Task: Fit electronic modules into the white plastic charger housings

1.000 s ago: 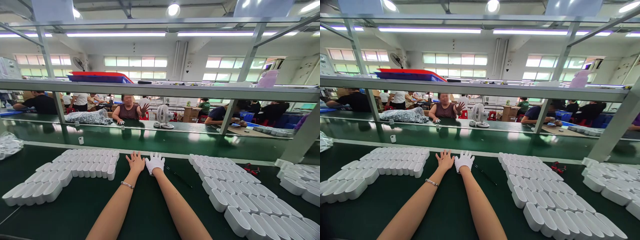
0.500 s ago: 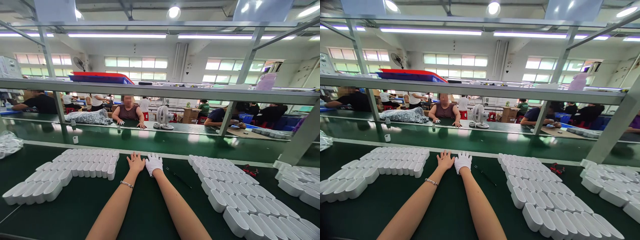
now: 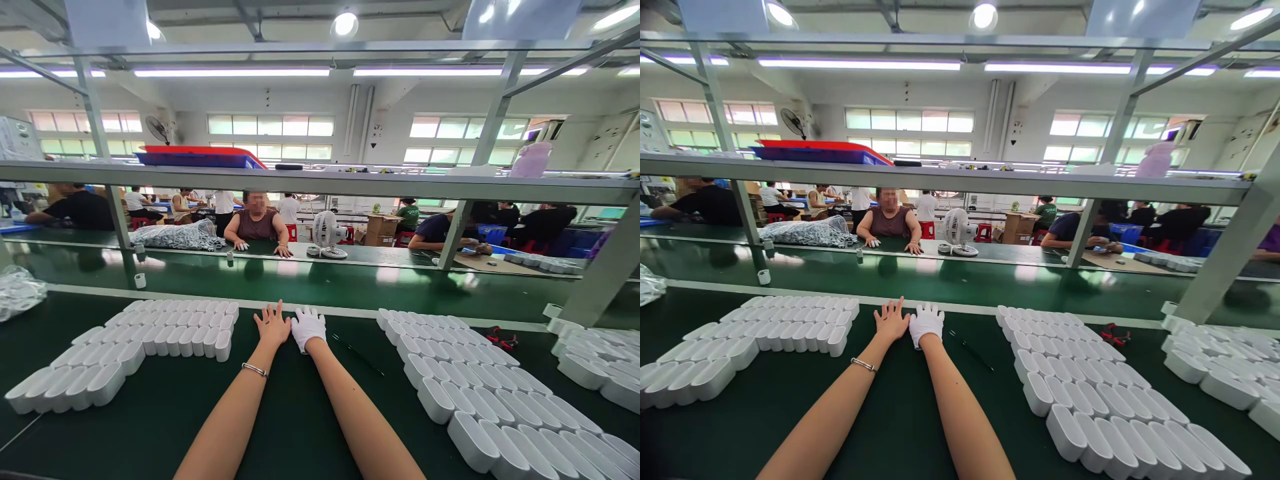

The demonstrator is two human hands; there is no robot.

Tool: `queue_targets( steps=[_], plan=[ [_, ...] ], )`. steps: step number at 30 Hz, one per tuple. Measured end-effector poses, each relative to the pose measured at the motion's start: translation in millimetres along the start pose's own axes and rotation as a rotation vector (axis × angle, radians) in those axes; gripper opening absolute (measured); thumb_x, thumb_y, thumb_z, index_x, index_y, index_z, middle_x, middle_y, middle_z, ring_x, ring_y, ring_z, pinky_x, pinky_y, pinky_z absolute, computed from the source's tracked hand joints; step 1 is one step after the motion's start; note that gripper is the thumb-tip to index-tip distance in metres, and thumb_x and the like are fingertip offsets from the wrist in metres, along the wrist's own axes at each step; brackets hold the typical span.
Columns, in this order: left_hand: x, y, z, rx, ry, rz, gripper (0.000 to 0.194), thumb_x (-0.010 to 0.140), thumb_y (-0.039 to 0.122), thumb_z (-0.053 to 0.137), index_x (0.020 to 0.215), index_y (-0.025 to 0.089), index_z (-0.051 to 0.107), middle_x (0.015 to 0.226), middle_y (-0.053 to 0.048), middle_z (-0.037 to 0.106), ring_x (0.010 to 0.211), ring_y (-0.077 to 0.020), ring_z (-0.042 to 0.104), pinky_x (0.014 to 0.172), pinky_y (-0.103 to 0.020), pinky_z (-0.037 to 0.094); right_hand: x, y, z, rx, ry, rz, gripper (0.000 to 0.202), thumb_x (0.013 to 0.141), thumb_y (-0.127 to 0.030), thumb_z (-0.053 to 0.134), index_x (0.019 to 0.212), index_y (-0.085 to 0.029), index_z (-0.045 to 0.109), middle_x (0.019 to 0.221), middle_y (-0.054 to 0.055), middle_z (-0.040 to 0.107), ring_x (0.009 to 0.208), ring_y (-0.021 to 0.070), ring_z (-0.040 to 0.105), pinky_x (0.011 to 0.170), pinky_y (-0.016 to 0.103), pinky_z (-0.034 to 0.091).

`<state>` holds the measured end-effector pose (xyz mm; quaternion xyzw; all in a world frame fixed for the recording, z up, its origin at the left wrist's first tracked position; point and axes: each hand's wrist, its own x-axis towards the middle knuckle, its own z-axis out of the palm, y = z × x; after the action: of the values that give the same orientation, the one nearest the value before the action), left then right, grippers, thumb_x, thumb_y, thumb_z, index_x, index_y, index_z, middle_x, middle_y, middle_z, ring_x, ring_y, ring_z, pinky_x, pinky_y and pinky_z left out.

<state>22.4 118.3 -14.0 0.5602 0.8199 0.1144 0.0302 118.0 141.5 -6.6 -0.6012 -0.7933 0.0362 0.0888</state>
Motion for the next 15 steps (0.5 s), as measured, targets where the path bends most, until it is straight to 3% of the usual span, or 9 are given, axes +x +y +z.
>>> queue_targets(
  steps=[9, 13, 15],
  plan=[
    [-3, 0, -0.3, 0.007, 0.010, 0.002, 0.054, 0.090, 0.041, 0.033, 0.139, 0.019, 0.036, 0.148, -0.013, 0.030, 0.137, -0.0313, 0.022, 0.108, -0.055, 0.018, -4, 0, -2, 0.024, 0.037, 0.002, 0.045, 0.092, -0.037, 0.033, 0.132, -0.024, 0.047, 0.139, 0.011, 0.043, 0.130, 0.0271, 0.031, 0.103, 0.044, 0.020],
    [-3, 3, -2.7, 0.016, 0.035, 0.004, 0.052, 0.090, 0.040, 0.033, 0.137, 0.017, 0.039, 0.147, -0.014, 0.033, 0.135, -0.0311, 0.027, 0.108, -0.055, 0.020, -6, -1, -11, 0.039, 0.140, 0.069, 0.061, 0.090, -0.039, 0.036, 0.145, -0.015, 0.025, 0.150, 0.017, 0.018, 0.136, 0.0327, 0.016, 0.104, 0.047, 0.017],
    [-3, 3, -3.3, 0.022, 0.053, -0.002, 0.053, 0.090, 0.037, 0.033, 0.139, 0.016, 0.036, 0.148, -0.016, 0.030, 0.134, -0.0307, 0.029, 0.108, -0.054, 0.022, -5, -1, -12, 0.042, 0.145, 0.003, 0.059, 0.091, -0.040, 0.035, 0.145, -0.017, 0.026, 0.151, 0.015, 0.016, 0.137, 0.0329, 0.015, 0.104, 0.047, 0.017]
  ],
)
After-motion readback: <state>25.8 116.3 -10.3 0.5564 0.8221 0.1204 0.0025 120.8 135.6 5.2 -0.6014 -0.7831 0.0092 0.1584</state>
